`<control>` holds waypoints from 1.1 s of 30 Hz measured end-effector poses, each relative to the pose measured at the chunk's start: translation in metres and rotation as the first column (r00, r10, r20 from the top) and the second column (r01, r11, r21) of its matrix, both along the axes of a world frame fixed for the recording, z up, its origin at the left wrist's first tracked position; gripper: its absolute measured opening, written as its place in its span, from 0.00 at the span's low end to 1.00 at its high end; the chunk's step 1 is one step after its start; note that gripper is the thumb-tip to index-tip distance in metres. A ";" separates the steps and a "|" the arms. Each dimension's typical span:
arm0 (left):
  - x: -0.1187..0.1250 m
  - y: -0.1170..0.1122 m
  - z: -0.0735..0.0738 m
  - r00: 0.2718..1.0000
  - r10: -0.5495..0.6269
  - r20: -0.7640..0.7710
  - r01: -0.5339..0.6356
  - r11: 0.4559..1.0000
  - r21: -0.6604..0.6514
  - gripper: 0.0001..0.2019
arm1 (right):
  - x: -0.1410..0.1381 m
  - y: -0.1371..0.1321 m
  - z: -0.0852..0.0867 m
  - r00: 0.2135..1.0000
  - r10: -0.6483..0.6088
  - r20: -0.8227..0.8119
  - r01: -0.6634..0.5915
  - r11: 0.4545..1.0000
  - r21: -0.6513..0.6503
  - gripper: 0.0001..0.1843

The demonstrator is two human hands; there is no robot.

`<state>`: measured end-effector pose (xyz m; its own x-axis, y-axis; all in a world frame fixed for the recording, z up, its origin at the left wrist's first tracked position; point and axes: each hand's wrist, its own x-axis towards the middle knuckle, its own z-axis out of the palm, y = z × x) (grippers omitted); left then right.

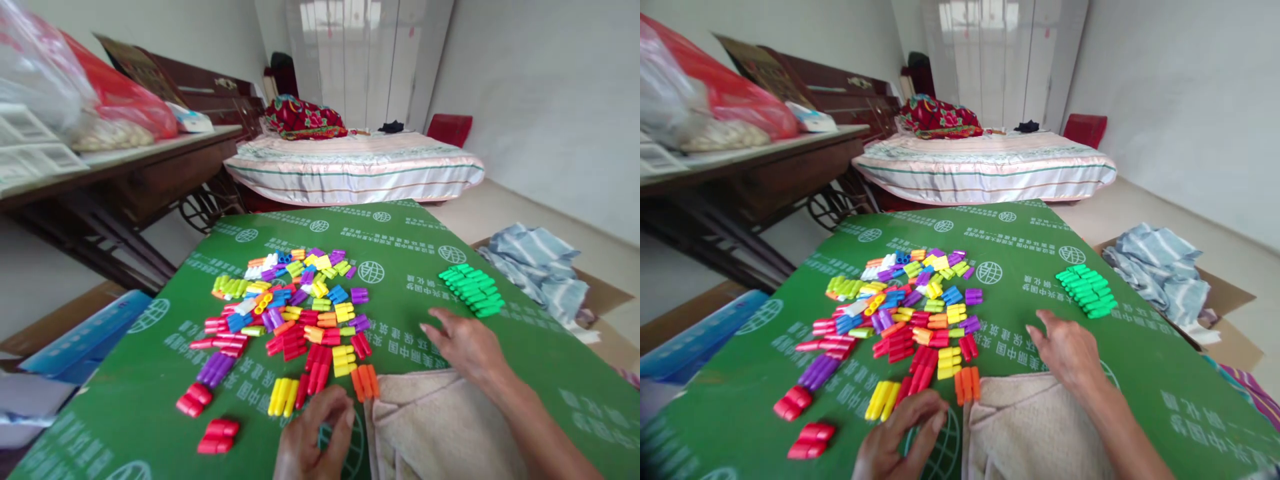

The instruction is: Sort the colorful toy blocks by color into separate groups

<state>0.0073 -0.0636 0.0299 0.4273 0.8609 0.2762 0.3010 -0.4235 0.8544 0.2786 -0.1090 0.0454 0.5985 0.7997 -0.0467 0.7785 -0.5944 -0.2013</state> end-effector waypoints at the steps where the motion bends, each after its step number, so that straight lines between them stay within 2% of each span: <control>1: -0.002 0.002 -0.001 0.999 -0.015 -0.033 0.017 0.998 0.054 0.07 | -0.010 -0.001 -0.002 0.998 0.054 -0.024 -0.054 0.999 0.009 0.21; 4: -0.008 0.007 -0.004 0.988 -0.063 -0.144 0.097 0.964 0.246 0.11 | -0.036 -0.004 -0.006 0.979 0.200 -0.052 -0.197 0.979 0.055 0.19; 6: -0.009 0.010 -0.004 0.974 -0.087 -0.209 0.162 0.911 0.379 0.15 | -0.051 -0.006 -0.007 0.964 0.260 -0.061 -0.255 0.964 0.080 0.18; 9: -0.005 0.012 0.001 0.930 -0.119 -0.347 0.282 0.837 0.469 0.17 | -0.067 -0.008 -0.010 0.947 0.316 -0.060 -0.308 0.945 0.113 0.17; 11: 0.000 0.011 0.007 0.874 -0.145 -0.463 0.366 0.824 0.433 0.18 | -0.075 -0.010 -0.013 0.940 0.339 -0.048 -0.329 0.933 0.143 0.15; 13: 0.007 0.011 0.014 0.807 -0.187 -0.561 0.433 0.833 0.345 0.20 | -0.080 -0.013 -0.018 0.932 0.360 -0.028 -0.351 0.921 0.172 0.13; 15: 0.015 0.012 0.016 0.761 -0.222 -0.610 0.465 0.842 0.273 0.21 | -0.084 -0.015 -0.025 0.926 0.378 0.015 -0.373 0.905 0.205 0.11; 18: 0.025 0.017 0.013 0.727 -0.261 -0.635 0.499 0.836 0.228 0.16 | -0.087 -0.019 -0.036 0.918 0.380 0.114 -0.397 0.875 0.277 0.10; 24: 0.029 0.026 0.002 0.718 -0.252 -0.649 0.510 0.825 0.243 0.10 | -0.088 -0.025 -0.051 0.912 0.344 0.222 -0.407 0.821 0.402 0.13; 28: 0.023 0.028 0.005 0.721 -0.207 -0.662 0.483 0.834 0.265 0.07 | -0.087 -0.027 -0.054 0.914 0.344 0.213 -0.403 0.820 0.406 0.14; 33: 0.009 0.031 0.006 0.721 -0.173 -0.671 0.468 0.836 0.288 0.09 | -0.086 -0.028 -0.055 0.916 0.352 0.192 -0.401 0.830 0.389 0.15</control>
